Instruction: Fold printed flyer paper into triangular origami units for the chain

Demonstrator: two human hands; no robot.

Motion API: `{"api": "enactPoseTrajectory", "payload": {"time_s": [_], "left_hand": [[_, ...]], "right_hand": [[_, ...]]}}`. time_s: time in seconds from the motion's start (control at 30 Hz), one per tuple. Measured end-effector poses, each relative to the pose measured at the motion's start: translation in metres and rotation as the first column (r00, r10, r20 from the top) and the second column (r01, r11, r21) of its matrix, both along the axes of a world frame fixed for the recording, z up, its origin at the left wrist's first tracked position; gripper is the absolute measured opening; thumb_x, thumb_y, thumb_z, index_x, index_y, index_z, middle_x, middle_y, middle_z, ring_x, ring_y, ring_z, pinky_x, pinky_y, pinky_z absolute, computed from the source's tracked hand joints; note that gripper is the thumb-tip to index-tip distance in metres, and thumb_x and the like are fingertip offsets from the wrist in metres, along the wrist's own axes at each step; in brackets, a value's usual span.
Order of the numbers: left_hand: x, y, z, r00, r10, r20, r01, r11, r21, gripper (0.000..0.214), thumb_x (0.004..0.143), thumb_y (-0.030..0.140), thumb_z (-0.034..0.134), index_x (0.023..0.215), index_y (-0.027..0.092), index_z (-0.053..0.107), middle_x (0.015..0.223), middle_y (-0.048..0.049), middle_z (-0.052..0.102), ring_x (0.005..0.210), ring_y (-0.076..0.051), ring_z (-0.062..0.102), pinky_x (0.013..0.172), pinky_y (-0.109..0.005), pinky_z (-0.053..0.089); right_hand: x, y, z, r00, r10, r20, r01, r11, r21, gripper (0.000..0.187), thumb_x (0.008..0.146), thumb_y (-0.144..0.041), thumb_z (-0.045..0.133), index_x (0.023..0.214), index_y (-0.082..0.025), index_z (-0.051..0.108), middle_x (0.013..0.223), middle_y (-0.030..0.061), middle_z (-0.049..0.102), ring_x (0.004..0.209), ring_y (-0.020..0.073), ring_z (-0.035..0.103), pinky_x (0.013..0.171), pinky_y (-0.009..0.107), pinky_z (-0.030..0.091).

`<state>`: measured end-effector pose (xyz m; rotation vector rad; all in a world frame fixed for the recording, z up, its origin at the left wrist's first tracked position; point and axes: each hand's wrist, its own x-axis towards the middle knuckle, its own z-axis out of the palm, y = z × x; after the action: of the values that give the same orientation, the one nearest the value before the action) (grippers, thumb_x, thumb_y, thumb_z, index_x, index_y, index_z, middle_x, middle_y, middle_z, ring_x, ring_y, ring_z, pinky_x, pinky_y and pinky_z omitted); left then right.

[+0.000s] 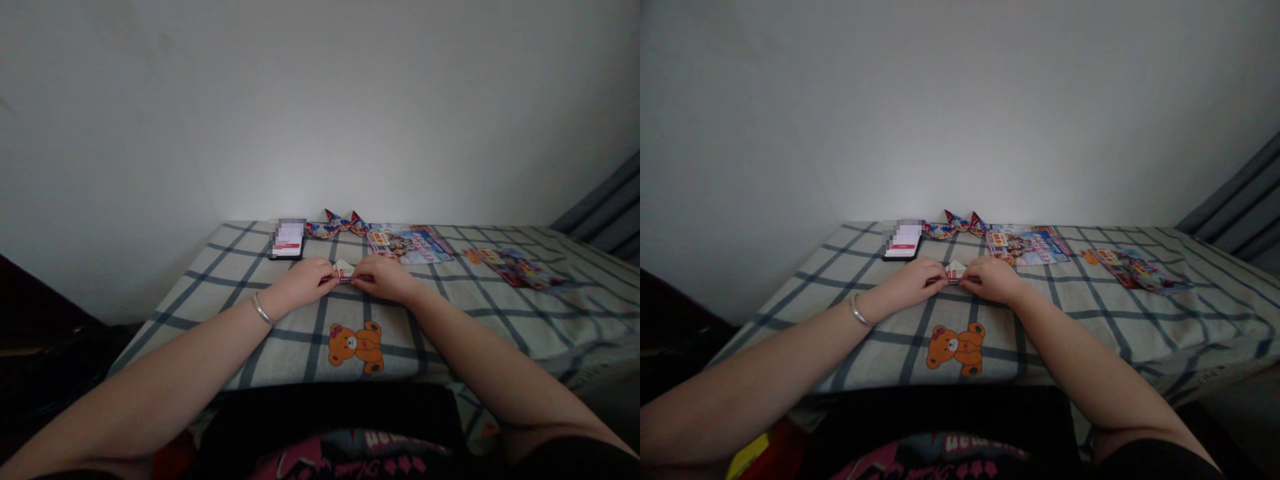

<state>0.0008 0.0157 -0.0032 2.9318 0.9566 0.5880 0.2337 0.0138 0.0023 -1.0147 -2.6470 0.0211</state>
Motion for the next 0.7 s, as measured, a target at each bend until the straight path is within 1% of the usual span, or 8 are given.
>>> {"api": "enactPoseTrajectory", "payload": {"time_s": [0.13,0.27,0.4,0.5,0.6,0.7], "left_hand": [[0.0015,0.0025,-0.0022,0.998,0.061,-0.016,-0.061,0.998,0.034,0.023,0.095,0.028,0.052,0.081,0.014,0.065,0.082,-0.0061,0.064,0.082,-0.018,0.058,0.077,-0.031,0.046],[0.0015,0.0061,-0.0033,0.992,0.123,-0.002,-0.123,0.992,0.026,0.02,0.092,0.029,0.058,0.079,0.014,0.063,0.079,-0.0056,0.063,0.08,-0.019,0.058,0.074,-0.03,0.046],[0.0017,0.0081,-0.0023,0.992,0.123,0.018,-0.124,0.992,0.034,0.016,0.089,0.026,0.061,0.079,0.014,0.063,0.081,-0.0058,0.064,0.083,-0.019,0.058,0.077,-0.031,0.046],[0.0012,0.0082,-0.0018,0.988,0.149,0.026,-0.151,0.987,0.057,0.015,0.088,0.028,0.063,0.083,0.015,0.065,0.085,-0.0063,0.066,0.089,-0.021,0.058,0.082,-0.034,0.046],[-0.0001,0.0086,-0.0026,0.977,0.214,0.017,-0.215,0.973,0.078,0.018,0.088,0.033,0.064,0.084,0.016,0.067,0.084,-0.0068,0.066,0.089,-0.022,0.058,0.081,-0.035,0.045],[-0.0011,0.0103,-0.004,0.977,0.213,0.009,-0.212,0.972,0.103,0.019,0.087,0.034,0.065,0.082,0.016,0.067,0.084,-0.0065,0.066,0.089,-0.022,0.058,0.08,-0.034,0.045]], "right_hand": [[-0.0029,0.0016,-0.0032,0.998,-0.069,-0.004,0.069,0.997,0.028,0.02,0.092,-0.03,0.056,0.087,-0.018,0.071,0.087,0.0062,0.07,0.085,0.0183,0.062,0.076,0.028,0.042],[-0.0045,0.0033,-0.0056,0.985,-0.172,-0.012,0.172,0.985,0.023,0.018,0.09,-0.031,0.058,0.088,-0.019,0.07,0.092,0.0064,0.071,0.086,0.0185,0.063,0.075,0.027,0.042],[-0.0067,0.0039,-0.006,0.968,-0.25,-0.013,0.25,0.968,0.017,0.019,0.089,-0.034,0.059,0.091,-0.019,0.07,0.097,0.0069,0.071,0.089,0.019,0.063,0.076,0.027,0.043],[-0.0075,0.0044,-0.0061,0.961,-0.276,-0.014,0.276,0.961,0.014,0.02,0.09,-0.035,0.059,0.091,-0.02,0.07,0.098,0.0072,0.07,0.09,0.0192,0.063,0.076,0.027,0.043],[-0.0074,0.0061,-0.0073,0.959,-0.283,-0.026,0.283,0.959,-0.004,0.019,0.09,-0.035,0.059,0.093,-0.02,0.07,0.099,0.007,0.07,0.091,0.019,0.063,0.076,0.027,0.044],[-0.0075,0.0084,-0.0094,0.955,-0.295,-0.036,0.294,0.955,-0.02,0.019,0.09,-0.036,0.06,0.092,-0.02,0.071,0.098,0.0065,0.07,0.091,0.0189,0.063,0.076,0.027,0.044]]}}
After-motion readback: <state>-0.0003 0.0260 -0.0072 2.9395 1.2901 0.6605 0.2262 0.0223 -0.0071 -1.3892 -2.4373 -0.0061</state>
